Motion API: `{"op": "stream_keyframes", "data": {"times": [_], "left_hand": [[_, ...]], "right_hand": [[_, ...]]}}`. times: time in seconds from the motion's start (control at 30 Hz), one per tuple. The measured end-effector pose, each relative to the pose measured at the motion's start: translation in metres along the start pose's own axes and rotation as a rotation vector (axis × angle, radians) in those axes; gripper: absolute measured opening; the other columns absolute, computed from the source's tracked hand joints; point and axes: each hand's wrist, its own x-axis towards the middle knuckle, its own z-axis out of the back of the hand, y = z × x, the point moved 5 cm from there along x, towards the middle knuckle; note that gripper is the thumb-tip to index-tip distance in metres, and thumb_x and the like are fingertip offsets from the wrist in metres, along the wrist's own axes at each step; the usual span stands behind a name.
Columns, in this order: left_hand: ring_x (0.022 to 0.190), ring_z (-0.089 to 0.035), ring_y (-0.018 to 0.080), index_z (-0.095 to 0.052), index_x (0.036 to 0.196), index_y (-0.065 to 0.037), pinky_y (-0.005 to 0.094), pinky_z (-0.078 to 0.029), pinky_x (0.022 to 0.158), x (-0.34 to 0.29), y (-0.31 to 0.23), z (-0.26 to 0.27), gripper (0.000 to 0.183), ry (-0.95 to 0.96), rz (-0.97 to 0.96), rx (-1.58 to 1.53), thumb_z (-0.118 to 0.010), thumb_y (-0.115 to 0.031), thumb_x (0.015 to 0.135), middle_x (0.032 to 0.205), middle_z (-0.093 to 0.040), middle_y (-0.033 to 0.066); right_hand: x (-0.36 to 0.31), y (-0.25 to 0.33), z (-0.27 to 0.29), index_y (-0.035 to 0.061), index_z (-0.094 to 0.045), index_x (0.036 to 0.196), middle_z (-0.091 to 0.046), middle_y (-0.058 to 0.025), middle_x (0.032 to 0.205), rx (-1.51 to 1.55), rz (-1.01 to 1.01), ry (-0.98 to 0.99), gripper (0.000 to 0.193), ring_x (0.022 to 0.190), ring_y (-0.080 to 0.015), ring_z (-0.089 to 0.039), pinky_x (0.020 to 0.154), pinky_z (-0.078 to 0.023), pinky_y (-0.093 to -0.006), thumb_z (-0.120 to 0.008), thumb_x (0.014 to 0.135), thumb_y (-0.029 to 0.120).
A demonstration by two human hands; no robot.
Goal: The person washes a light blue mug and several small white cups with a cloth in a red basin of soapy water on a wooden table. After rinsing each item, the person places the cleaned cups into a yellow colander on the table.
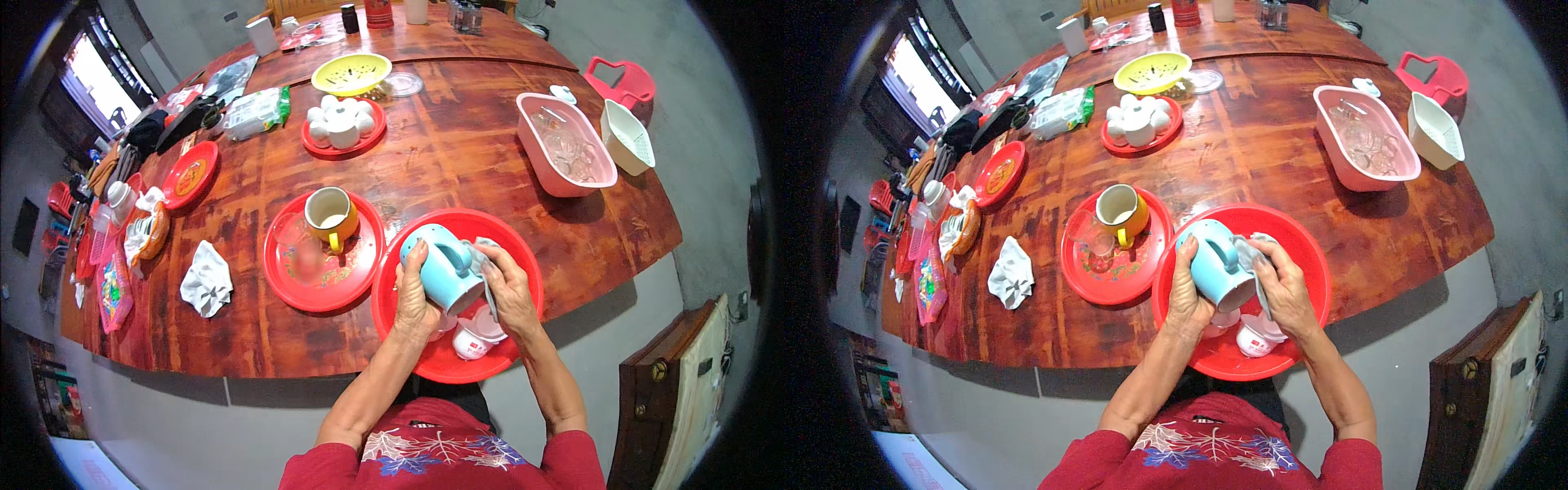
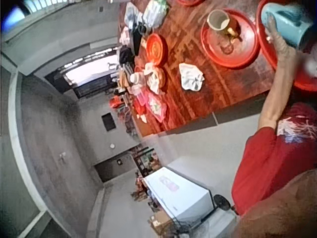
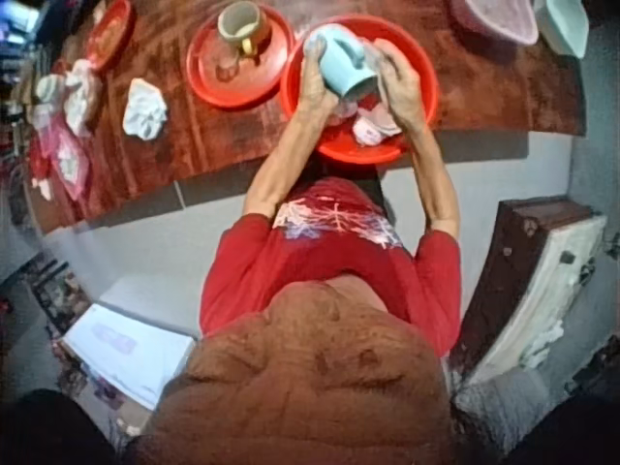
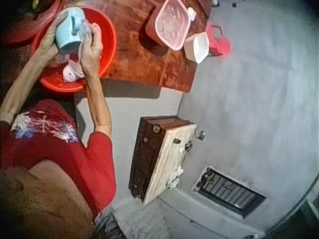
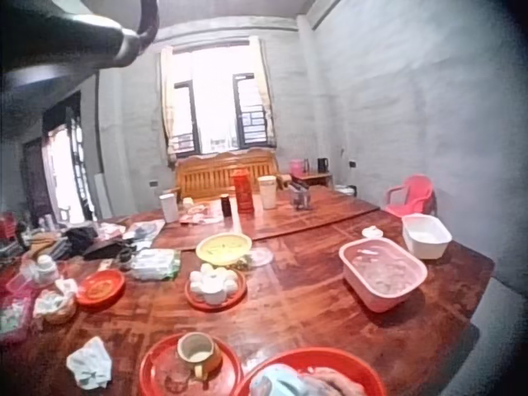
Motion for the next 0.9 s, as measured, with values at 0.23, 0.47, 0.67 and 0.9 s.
{"op": "stream_keyframes", "data": {"times": [0.23,0.47,0.67,0.9], "left_hand": [[0.088,-0.063,0.0225,-0.053,0.109,-0.009,0.0392,-0.054,0.078,-0.006,-0.004,-0.023,0.045,-0.027,0.1,-0.058,-0.064,-0.042,0.082,0.099,-0.061,0.0094],[0.094,-0.063,0.0248,-0.051,0.115,-0.005,0.0405,-0.054,0.083,-0.015,-0.008,-0.037,0.048,0.101,0.127,0.212,-0.057,-0.043,0.087,0.104,-0.061,0.0136],[0.11,-0.048,0.0286,-0.024,0.135,0.0,0.0387,-0.044,0.09,-0.019,-0.017,-0.033,0.093,0.025,-0.262,0.902,-0.072,-0.048,0.072,0.125,-0.038,0.0229],[0.106,-0.049,0.022,-0.025,0.135,-0.005,0.0326,-0.048,0.085,-0.032,0.001,-0.045,0.079,0.084,-0.168,0.677,-0.073,-0.028,0.076,0.119,-0.042,0.0167]], "right_hand": [[-0.018,0.025,-0.001,0.0004,-0.053,0.114,-0.054,-0.014,0.11,-0.266,0.237,-0.058,0.031,0.107,-0.0245,-0.052,0.092,-0.04,-0.0336,-0.057,0.088,0.017],[-0.005,0.024,0.003,0.0016,-0.053,0.106,-0.058,-0.0132,0.097,-0.235,0.19,-0.259,0.031,0.09,-0.0216,-0.059,0.081,-0.047,-0.0328,-0.06,0.076,0.002],[0.005,0.017,0.015,0.0027,-0.057,0.101,-0.058,-0.0027,0.068,-0.108,0.005,-0.318,0.02,0.056,-0.0099,-0.055,0.049,-0.045,-0.027,-0.056,0.081,0.004],[0.002,0.031,0.01,0.0016,-0.056,0.101,-0.059,-0.0086,0.082,-0.181,0.145,-0.271,0.018,0.072,-0.0166,-0.059,0.064,-0.048,-0.0314,-0.057,0.085,0.011]]}}
